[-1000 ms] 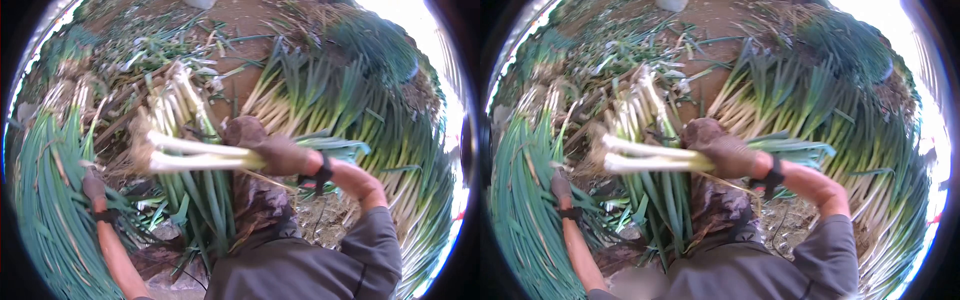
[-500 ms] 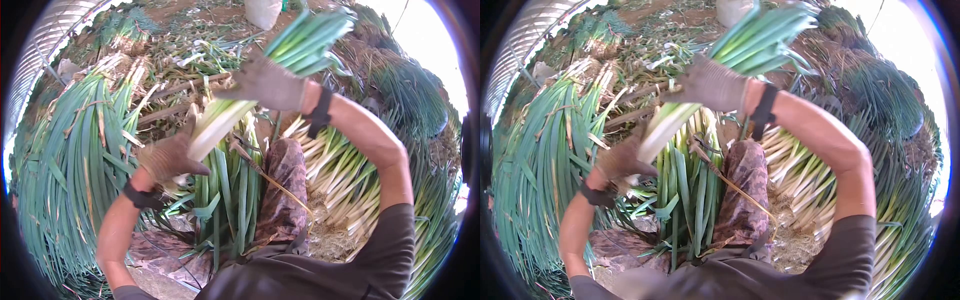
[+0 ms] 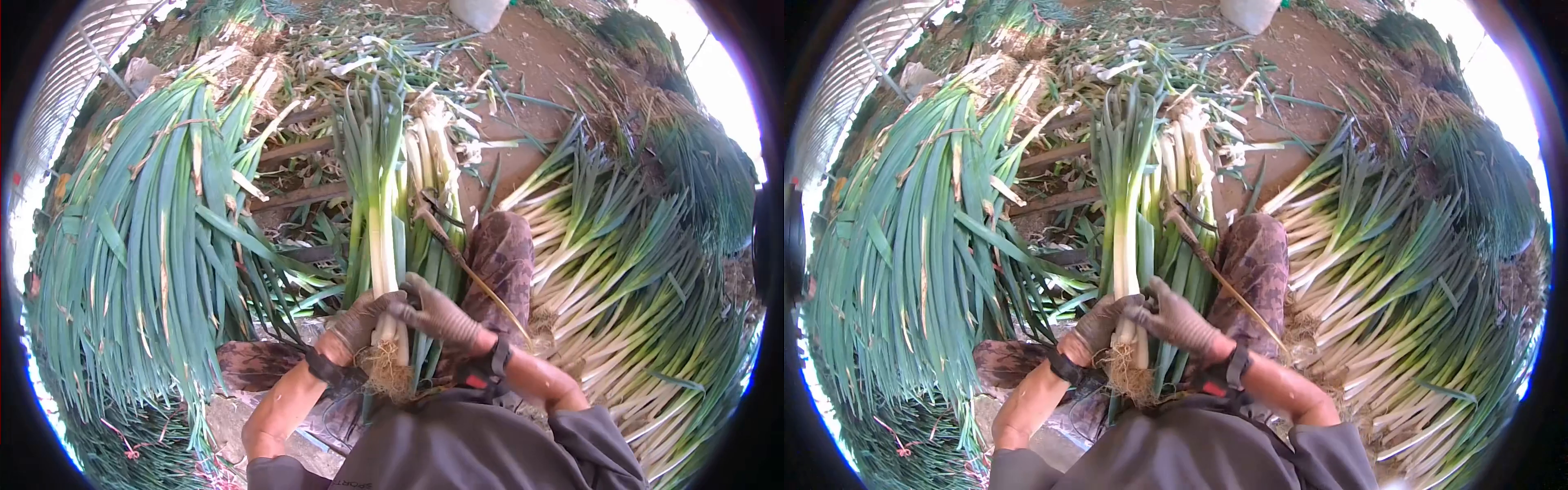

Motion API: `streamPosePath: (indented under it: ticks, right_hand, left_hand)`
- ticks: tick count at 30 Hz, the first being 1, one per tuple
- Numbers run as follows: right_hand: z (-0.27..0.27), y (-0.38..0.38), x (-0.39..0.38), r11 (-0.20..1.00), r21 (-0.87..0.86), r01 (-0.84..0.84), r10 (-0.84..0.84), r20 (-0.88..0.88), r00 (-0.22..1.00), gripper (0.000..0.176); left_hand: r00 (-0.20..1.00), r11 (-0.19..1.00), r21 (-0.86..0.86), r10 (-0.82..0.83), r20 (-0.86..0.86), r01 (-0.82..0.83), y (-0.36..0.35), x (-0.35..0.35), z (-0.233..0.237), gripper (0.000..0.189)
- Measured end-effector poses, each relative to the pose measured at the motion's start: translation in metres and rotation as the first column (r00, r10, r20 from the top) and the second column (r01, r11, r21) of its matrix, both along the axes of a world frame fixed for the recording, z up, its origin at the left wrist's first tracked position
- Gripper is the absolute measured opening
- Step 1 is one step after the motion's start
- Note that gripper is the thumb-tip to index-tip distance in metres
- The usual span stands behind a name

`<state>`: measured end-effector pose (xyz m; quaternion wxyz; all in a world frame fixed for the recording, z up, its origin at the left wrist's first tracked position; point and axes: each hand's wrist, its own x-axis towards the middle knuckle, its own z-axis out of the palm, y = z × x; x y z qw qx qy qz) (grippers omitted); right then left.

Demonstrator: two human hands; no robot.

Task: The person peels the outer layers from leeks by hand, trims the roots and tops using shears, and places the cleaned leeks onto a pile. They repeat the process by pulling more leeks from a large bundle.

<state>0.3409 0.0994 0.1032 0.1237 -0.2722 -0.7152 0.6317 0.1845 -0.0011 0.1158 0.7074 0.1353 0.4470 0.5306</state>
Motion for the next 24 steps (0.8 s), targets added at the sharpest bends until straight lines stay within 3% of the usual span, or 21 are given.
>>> streamPosePath:
  ticks: [2, 4, 5, 6, 7, 9, 10, 11, 12, 13, 14, 15, 16, 18, 19, 20, 22, 24]
  right_hand:
    - [0.026, -0.02, 0.01, 0.995, -0.079, 0.055, -0.057, -0.02, 0.998, 0.073]
    - [0.024, -0.021, 0.015, 0.992, -0.1, 0.071, -0.071, 0.002, 0.997, 0.076]
    - [0.008, -0.026, 0.015, 0.974, -0.206, 0.097, -0.106, -0.033, 0.994, 0.078]
    - [-0.007, -0.023, 0.015, 0.948, -0.3, 0.111, -0.141, -0.08, 0.987, 0.081]
    - [0.008, -0.021, 0.02, 0.937, -0.308, 0.164, -0.179, -0.019, 0.984, 0.081]
    - [0.024, -0.018, 0.028, 0.912, -0.366, 0.187, -0.192, 0.024, 0.981, 0.08]
    - [0.022, -0.015, 0.028, 0.904, -0.397, 0.16, -0.173, 0.004, 0.985, 0.08]
    - [0.003, -0.017, 0.025, 0.96, -0.23, 0.161, -0.166, -0.004, 0.986, 0.081]
    - [0.009, -0.014, 0.027, 0.981, -0.144, 0.133, -0.127, 0.048, 0.991, 0.083]
    - [0.02, -0.01, 0.035, 0.993, -0.06, 0.098, -0.091, 0.102, 0.991, 0.085]
    - [0.031, -0.006, 0.045, 0.998, 0.022, 0.058, -0.061, 0.161, 0.985, 0.086]
    - [0.039, -0.002, 0.056, 0.994, 0.106, 0.001, -0.023, 0.202, 0.979, 0.091]
    - [0.045, 0.004, 0.069, 0.98, 0.196, -0.025, -0.017, 0.209, 0.978, 0.092]
    - [0.056, 0.022, 0.1, 0.925, 0.37, -0.088, 0.002, 0.226, 0.974, 0.094]
    - [0.065, 0.037, 0.117, 0.849, 0.52, -0.091, -0.044, 0.241, 0.97, 0.094]
    - [0.076, 0.054, 0.135, 0.748, 0.657, -0.098, -0.093, 0.25, 0.964, 0.094]
    - [0.091, 0.088, 0.164, 0.611, 0.792, 0.001, -0.26, 0.199, 0.945, 0.092]
    - [0.095, 0.12, 0.184, 0.59, 0.797, 0.13, -0.443, 0.185, 0.877, 0.09]
  left_hand:
    - [0.994, 0.994, -0.012, -0.105, -0.028, 0.104, 0.007, 0.008, -0.005, 0.05]
    - [0.873, 0.928, 0.08, -0.309, -0.377, 0.363, 0.011, -0.001, -0.028, 0.056]
    - [0.882, 0.956, 0.003, -0.27, -0.385, 0.294, 0.016, 0.006, -0.02, 0.062]
    - [0.836, 0.931, -0.027, -0.34, -0.43, 0.364, 0.022, 0.002, -0.011, 0.069]
    - [0.813, 0.936, -0.106, -0.346, -0.468, 0.337, 0.023, 0.002, -0.006, 0.076]
    - [0.656, 0.886, -0.15, -0.43, -0.62, 0.439, 0.028, -0.014, -0.009, 0.082]
    - [0.643, 0.938, -0.14, -0.321, -0.696, 0.316, 0.032, -0.012, -0.005, 0.082]
    - [0.727, 0.975, -0.093, -0.212, -0.653, 0.201, 0.04, -0.014, -0.009, 0.08]
    - [0.8, 0.996, -0.055, -0.093, -0.593, 0.076, 0.05, -0.024, -0.017, 0.079]
    - [0.943, 0.998, -0.061, -0.001, -0.334, -0.021, 0.063, -0.033, -0.027, 0.077]
    - [0.994, 0.989, -0.1, 0.104, -0.046, -0.108, 0.079, -0.048, -0.042, 0.076]
    - [0.811, 0.968, -0.141, 0.251, 0.528, -0.208, 0.09, -0.066, -0.058, 0.074]
    - [0.343, 0.932, -0.312, 0.358, 0.868, -0.184, 0.102, -0.071, -0.057, 0.074]
    - [0.777, 0.958, -0.102, 0.276, 0.566, -0.266, 0.128, -0.064, -0.037, 0.068]
    - [0.911, 0.965, 0.018, 0.239, 0.337, -0.26, 0.15, -0.052, -0.015, 0.066]
    - [0.974, 0.966, 0.134, 0.212, 0.081, -0.221, 0.173, -0.042, 0.004, 0.063]
    - [0.982, 0.933, 0.33, 0.095, 0.16, -0.144, 0.219, -0.026, 0.032, 0.079]
    - [0.994, 0.86, 0.51, -0.069, 0.083, 0.017, 0.271, 0.003, 0.088, 0.082]
